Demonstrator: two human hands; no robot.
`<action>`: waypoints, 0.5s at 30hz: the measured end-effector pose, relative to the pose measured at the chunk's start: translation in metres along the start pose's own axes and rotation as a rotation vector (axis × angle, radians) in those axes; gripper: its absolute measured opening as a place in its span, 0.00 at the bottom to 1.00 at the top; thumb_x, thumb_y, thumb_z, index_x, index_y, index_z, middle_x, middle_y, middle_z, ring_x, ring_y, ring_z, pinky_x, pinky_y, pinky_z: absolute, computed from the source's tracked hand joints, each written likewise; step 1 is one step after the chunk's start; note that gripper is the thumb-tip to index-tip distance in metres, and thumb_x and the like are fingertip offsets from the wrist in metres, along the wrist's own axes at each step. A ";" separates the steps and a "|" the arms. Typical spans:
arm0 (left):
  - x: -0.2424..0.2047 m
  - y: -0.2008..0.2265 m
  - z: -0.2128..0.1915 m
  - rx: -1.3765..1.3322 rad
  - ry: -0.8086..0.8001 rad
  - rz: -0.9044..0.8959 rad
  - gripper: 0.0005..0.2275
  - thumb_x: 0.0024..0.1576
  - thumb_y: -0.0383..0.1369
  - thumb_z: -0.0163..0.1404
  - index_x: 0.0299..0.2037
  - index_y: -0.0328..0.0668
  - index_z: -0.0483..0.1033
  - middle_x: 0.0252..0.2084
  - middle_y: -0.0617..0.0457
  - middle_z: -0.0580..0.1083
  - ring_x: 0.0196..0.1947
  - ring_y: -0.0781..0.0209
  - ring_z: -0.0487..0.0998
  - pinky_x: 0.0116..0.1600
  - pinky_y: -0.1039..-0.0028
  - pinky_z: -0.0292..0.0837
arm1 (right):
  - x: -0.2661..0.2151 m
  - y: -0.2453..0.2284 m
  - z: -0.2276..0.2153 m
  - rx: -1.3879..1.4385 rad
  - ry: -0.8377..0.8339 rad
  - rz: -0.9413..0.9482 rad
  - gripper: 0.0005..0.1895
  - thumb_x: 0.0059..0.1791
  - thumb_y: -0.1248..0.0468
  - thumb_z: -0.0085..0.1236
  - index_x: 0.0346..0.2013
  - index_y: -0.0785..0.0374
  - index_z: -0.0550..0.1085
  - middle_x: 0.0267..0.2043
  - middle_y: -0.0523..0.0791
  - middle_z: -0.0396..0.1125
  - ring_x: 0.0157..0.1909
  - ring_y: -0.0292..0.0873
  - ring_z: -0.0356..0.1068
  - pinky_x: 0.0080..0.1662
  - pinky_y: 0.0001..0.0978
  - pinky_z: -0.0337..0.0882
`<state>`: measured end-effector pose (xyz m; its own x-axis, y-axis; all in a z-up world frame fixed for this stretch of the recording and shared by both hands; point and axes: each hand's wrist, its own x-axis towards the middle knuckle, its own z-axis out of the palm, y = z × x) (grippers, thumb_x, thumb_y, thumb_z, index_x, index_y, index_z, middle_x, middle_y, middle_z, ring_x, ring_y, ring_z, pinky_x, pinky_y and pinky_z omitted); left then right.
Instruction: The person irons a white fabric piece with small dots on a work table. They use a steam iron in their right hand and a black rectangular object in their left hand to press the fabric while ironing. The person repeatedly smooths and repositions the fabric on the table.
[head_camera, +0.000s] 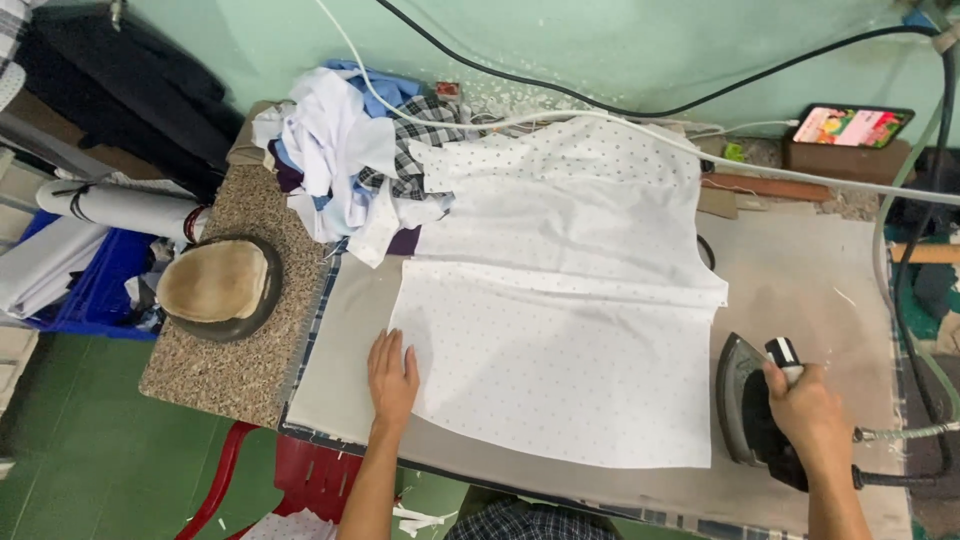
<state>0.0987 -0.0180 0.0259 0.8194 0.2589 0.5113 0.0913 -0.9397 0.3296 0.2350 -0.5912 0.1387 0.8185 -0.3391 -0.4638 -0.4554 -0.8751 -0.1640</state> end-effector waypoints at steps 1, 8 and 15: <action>0.021 0.004 0.007 -0.004 0.006 0.000 0.15 0.65 0.31 0.47 0.58 0.27 0.73 0.58 0.38 0.75 0.64 0.43 0.72 0.68 0.55 0.67 | 0.009 0.010 0.022 0.000 0.007 -0.001 0.40 0.59 0.36 0.30 0.55 0.74 0.66 0.49 0.70 0.72 0.53 0.75 0.69 0.49 0.66 0.68; 0.130 0.057 0.077 -0.007 -0.381 0.250 0.29 0.67 0.47 0.36 0.71 0.32 0.57 0.74 0.38 0.57 0.75 0.43 0.53 0.77 0.51 0.40 | 0.015 -0.064 0.078 -0.352 1.071 -0.594 0.25 0.52 0.53 0.55 0.58 0.66 0.74 0.58 0.53 0.70 0.57 0.51 0.69 0.51 0.38 0.73; 0.144 0.083 0.086 -0.008 -0.927 0.124 0.33 0.68 0.54 0.29 0.76 0.40 0.44 0.80 0.41 0.40 0.79 0.46 0.36 0.77 0.49 0.22 | 0.075 -0.232 0.120 -0.238 0.446 -0.704 0.30 0.56 0.44 0.44 0.65 0.61 0.68 0.66 0.53 0.64 0.72 0.53 0.60 0.66 0.45 0.64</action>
<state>0.2731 -0.0778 0.0584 0.9477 -0.1276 -0.2925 -0.0278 -0.9461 0.3226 0.3605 -0.3720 0.0378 0.9661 0.2484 0.0704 0.2534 -0.9645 -0.0745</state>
